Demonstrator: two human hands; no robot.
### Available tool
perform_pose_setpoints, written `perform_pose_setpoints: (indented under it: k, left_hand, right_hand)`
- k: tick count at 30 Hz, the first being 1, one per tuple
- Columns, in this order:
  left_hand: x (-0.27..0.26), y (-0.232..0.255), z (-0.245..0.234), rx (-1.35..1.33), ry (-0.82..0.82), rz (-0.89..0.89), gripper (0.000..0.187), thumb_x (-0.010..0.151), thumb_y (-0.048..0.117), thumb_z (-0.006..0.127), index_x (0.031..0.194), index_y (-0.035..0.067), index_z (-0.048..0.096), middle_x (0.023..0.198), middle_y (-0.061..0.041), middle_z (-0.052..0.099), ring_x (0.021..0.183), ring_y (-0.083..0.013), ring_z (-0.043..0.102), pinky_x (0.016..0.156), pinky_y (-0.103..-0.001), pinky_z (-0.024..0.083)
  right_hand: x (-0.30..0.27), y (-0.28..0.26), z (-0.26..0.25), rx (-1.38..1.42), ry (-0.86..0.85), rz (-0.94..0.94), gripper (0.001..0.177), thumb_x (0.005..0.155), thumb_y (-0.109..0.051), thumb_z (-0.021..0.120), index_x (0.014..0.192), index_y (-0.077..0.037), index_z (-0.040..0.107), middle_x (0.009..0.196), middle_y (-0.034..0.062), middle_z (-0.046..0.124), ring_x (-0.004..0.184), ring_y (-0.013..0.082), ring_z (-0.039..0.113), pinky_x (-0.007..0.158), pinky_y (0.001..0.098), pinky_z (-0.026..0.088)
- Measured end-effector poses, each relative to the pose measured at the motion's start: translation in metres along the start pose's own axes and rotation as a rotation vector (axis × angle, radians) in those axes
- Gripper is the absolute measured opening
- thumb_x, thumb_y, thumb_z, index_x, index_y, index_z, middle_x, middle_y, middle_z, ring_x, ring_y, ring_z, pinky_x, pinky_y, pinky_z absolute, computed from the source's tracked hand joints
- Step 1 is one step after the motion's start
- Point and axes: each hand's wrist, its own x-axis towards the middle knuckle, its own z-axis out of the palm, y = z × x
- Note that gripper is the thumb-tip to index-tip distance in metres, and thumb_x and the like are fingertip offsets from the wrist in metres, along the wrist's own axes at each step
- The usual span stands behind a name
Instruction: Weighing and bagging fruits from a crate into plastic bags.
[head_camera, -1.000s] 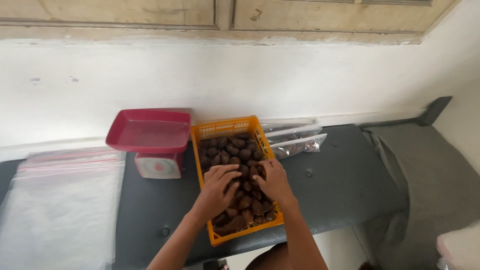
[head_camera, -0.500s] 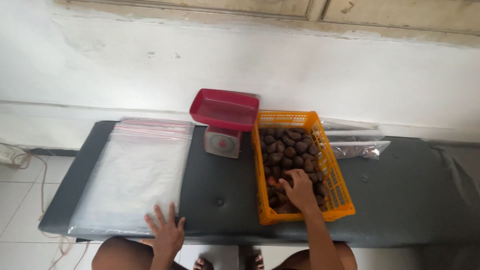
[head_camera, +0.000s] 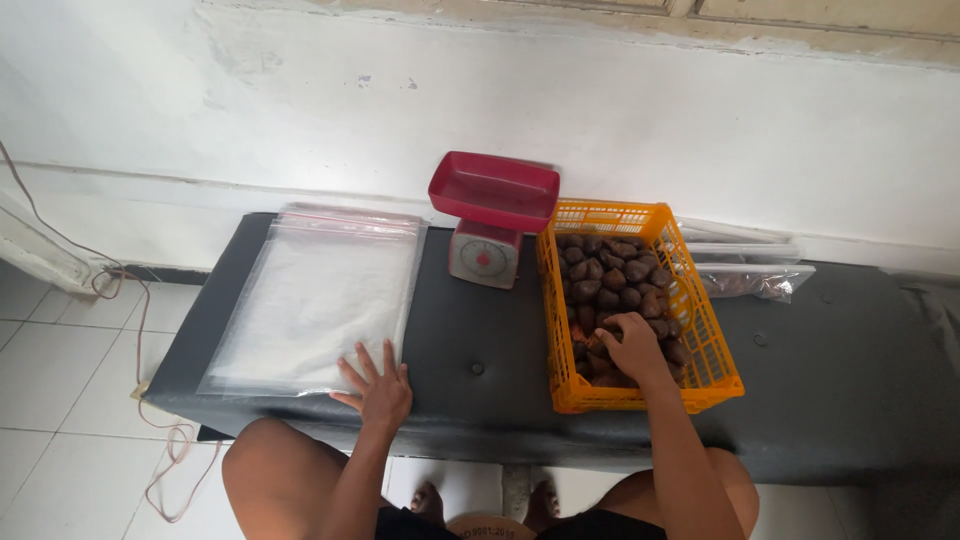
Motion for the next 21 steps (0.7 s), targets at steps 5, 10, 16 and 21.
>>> perform_pose_setpoints:
  k: [5,10,16,21]
  left_hand:
    - [0.003,0.000,-0.009,0.013,-0.010,0.046,0.060,0.109,0.054,0.014,0.166,0.039,0.004,0.175,-0.009,-0.014,0.154,-0.0507,-0.022,0.106,-0.088,-0.001]
    - [0.020,-0.001,-0.002,0.041,-0.010,0.058,0.060,0.109,0.055,0.014,0.166,0.038,0.005,0.175,-0.010,-0.012,0.155,-0.0507,-0.020,0.106,-0.088,0.001]
    - [0.047,0.024,-0.041,0.028,-0.265,-0.011,0.078,0.098,0.054,0.052,0.165,0.036,0.015,0.174,-0.016,-0.006,0.154,-0.0566,-0.008,0.088,-0.096,0.025]
    - [0.063,0.059,-0.099,0.057,-0.186,0.299,0.083,0.093,0.057,0.064,0.156,0.007,0.043,0.163,-0.035,0.028,0.145,-0.0657,0.028,0.082,-0.086,0.046]
  right_hand:
    - [0.002,-0.003,0.000,-0.017,-0.020,-0.022,0.043,0.102,-0.038,0.062,0.128,-0.004,0.067,0.130,0.0176,0.062,0.133,0.0372,0.058,0.109,0.0492,0.051]
    - [0.006,0.002,-0.002,-0.022,-0.056,-0.010,0.041,0.102,-0.037,0.062,0.128,-0.006,0.067,0.131,0.0163,0.062,0.133,0.0356,0.059,0.109,0.0478,0.052]
    - [0.012,-0.001,-0.008,-0.074,-0.052,-0.048,0.042,0.099,-0.037,0.064,0.125,-0.004,0.068,0.123,0.0188,0.064,0.127,0.0393,0.061,0.106,0.0469,0.055]
    - [0.008,-0.033,-0.032,-0.017,0.010,-0.025,0.039,0.101,-0.031,0.058,0.130,-0.005,0.066,0.126,0.0190,0.063,0.127,0.0372,0.061,0.105,0.0473,0.056]
